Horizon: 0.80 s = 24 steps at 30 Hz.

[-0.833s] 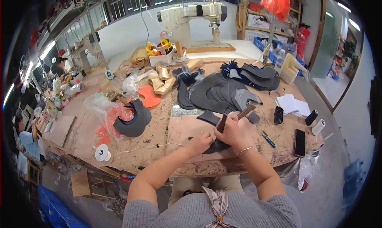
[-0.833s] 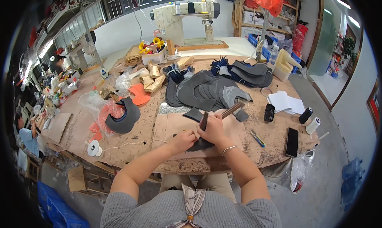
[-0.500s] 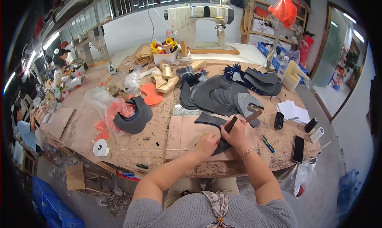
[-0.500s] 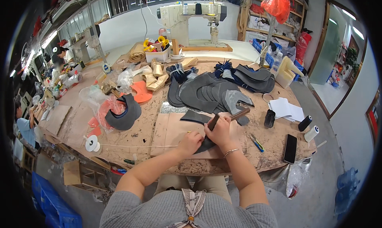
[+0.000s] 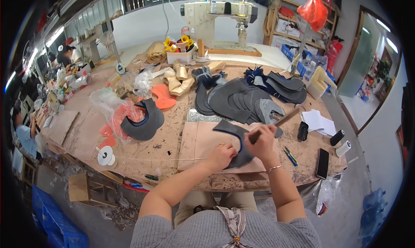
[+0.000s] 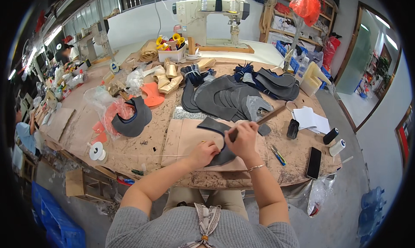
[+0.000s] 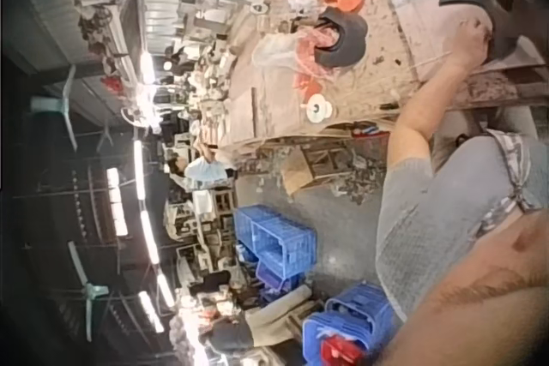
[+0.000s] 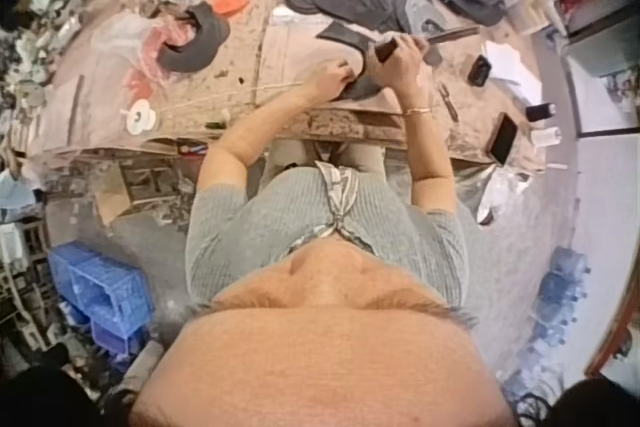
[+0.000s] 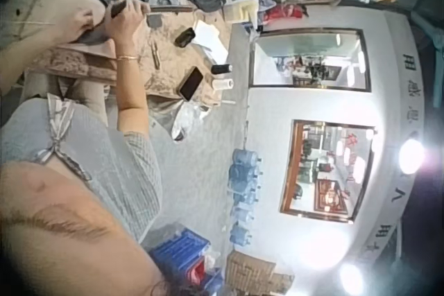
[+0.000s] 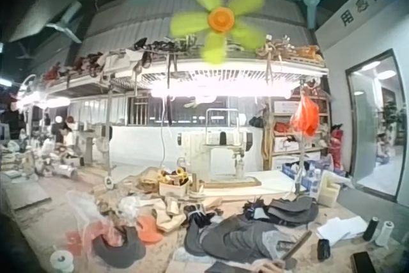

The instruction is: The person sits at a workbench in a workshop and uses a hammer to tap a dark gray fabric piece against a curved wooden block. The person repeatedly positions the fabric on the block and strikes it with the hammer to shape or flatten the material.

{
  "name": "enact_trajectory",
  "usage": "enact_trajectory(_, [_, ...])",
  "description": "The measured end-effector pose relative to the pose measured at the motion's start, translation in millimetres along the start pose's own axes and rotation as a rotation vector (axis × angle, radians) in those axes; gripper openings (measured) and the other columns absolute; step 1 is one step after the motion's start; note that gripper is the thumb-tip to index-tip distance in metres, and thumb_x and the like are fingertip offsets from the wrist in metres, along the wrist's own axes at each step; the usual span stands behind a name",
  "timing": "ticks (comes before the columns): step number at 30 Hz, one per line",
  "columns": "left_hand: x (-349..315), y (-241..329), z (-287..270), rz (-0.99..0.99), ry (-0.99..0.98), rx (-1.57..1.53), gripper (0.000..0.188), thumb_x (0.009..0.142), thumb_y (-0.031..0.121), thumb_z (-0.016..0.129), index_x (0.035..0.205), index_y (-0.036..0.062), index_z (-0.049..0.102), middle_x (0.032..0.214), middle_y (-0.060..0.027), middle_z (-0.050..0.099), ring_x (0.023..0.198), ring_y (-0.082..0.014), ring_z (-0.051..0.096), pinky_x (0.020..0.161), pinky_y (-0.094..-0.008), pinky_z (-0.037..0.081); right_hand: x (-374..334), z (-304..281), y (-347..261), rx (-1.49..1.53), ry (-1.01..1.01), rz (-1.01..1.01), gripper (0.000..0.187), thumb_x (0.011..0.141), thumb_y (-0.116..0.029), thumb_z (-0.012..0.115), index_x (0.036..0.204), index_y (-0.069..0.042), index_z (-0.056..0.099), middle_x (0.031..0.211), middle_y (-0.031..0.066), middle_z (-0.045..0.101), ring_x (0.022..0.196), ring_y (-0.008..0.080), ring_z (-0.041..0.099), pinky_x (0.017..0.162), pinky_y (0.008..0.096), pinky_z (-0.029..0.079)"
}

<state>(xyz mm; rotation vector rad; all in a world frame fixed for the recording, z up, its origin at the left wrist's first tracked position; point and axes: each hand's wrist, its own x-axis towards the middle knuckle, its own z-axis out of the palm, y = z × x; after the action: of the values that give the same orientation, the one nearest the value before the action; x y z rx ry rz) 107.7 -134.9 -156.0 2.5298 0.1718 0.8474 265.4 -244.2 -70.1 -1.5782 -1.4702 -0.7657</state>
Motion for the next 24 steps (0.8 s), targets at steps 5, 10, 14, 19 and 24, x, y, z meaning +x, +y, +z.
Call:
enact_trajectory(5, [21,24,30,0.005,0.023,-0.021,0.003,0.083,0.012,0.069,0.083,0.0102,0.066,0.088,-0.0066,0.062,0.089,-0.0286,0.063,0.082,-0.0401,0.048,-19,0,3,-0.082,0.026,0.141,0.019,0.07,-0.014,0.078,0.07,-0.012,0.06,0.071,0.003,0.06,0.072,0.0255,0.058,0.084,0.0395,0.035])
enact_trajectory(10, [17,8,18,0.072,-0.03,-0.061,0.004,0.081,0.011,0.07,0.085,0.0096,0.069,0.091,-0.0064,0.064,0.088,-0.0287,0.063,0.082,-0.0405,0.049,-35,1,23,-0.016,0.011,0.237,0.017,0.07,-0.015,0.077,0.071,-0.012,0.061,0.073,0.0012,0.063,0.072,0.0237,0.059,0.082,0.0394,0.036])
enact_trajectory(14, [16,15,12,0.101,-0.026,-0.017,0.006,0.081,0.009,0.07,0.086,0.0098,0.071,0.091,-0.0063,0.065,0.088,-0.0284,0.063,0.081,-0.0401,0.05,-17,-17,7,-0.031,0.126,0.148,0.018,0.07,-0.016,0.079,0.068,-0.012,0.062,0.07,0.0005,0.063,0.072,0.0228,0.059,0.083,0.0397,0.036])
enact_trajectory(19, [19,1,8,0.064,-0.111,-0.137,0.005,0.082,0.012,0.07,0.087,0.0107,0.071,0.091,-0.0067,0.065,0.09,-0.0294,0.063,0.081,-0.0412,0.051,-40,-3,17,0.023,-0.065,0.154,0.017,0.069,-0.015,0.078,0.067,-0.011,0.061,0.071,0.003,0.063,0.072,0.0235,0.059,0.083,0.0396,0.037])
enact_trajectory(24, [18,0,7,0.07,-0.093,-0.114,0.005,0.081,0.011,0.071,0.086,0.0101,0.07,0.092,-0.0066,0.065,0.089,-0.0297,0.064,0.08,-0.0417,0.051,-22,-14,1,-0.042,0.066,0.114,0.018,0.07,-0.015,0.078,0.068,-0.01,0.06,0.07,0.0035,0.062,0.073,0.025,0.059,0.082,0.0405,0.037])
